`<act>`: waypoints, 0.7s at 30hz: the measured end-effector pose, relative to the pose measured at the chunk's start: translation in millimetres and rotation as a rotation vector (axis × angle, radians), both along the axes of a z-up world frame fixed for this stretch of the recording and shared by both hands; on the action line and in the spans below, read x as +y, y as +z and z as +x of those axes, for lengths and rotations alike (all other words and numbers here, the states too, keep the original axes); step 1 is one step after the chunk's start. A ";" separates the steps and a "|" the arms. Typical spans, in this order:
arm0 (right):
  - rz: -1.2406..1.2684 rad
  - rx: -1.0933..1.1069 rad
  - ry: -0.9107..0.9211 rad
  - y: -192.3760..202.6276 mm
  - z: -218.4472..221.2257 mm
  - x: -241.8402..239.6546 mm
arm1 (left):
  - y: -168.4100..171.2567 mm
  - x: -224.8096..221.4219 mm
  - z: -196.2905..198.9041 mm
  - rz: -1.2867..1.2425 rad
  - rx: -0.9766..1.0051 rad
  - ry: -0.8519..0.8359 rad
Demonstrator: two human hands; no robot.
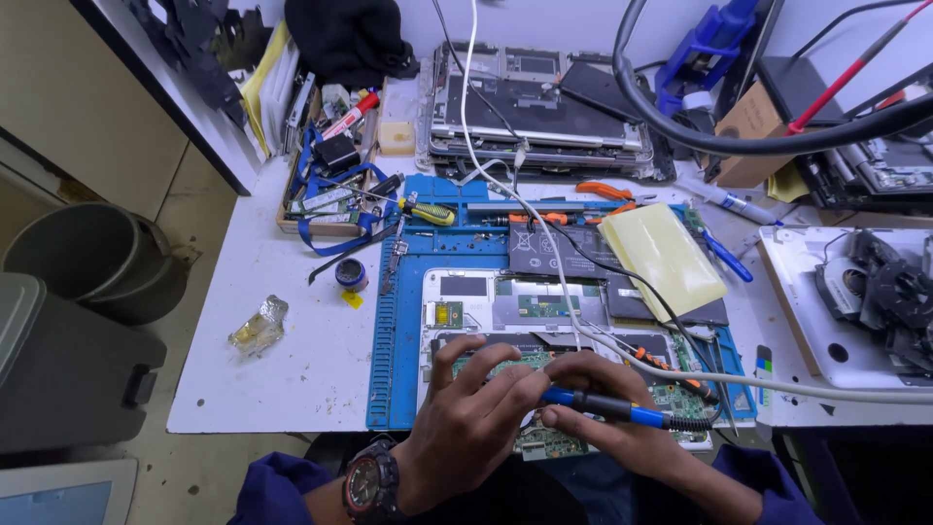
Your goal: Repairing a laptop motherboard by unscrewing components and soldering electronic parts.
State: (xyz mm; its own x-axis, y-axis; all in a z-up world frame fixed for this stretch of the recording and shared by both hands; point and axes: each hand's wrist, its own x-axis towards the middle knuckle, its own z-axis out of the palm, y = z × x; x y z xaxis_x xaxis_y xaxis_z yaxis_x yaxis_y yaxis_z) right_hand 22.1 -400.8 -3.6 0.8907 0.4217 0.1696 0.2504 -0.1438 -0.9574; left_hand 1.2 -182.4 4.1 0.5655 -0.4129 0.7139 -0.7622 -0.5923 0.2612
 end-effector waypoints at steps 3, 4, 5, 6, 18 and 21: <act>-0.043 -0.094 -0.023 1.3 4.0 0.0 | 9.3 -2.3 -0.5 0.013 -0.085 0.027; -0.044 -0.117 -0.020 0.2 3.5 -1.6 | 7.1 -4.3 -1.2 0.012 -0.109 0.031; -0.046 -0.093 -0.027 -0.8 4.4 -2.4 | 4.9 -5.5 -1.2 0.004 -0.086 0.025; -0.048 -0.070 -0.034 -1.6 5.5 -3.1 | 2.8 -6.6 -1.0 -0.003 -0.064 0.020; -0.038 0.202 -0.164 37.8 15.4 -39.5 | 44.6 23.7 63.0 -0.027 0.365 -0.035; -0.106 -0.018 -0.091 42.3 18.7 -56.6 | 42.5 19.0 97.0 0.072 0.397 -0.003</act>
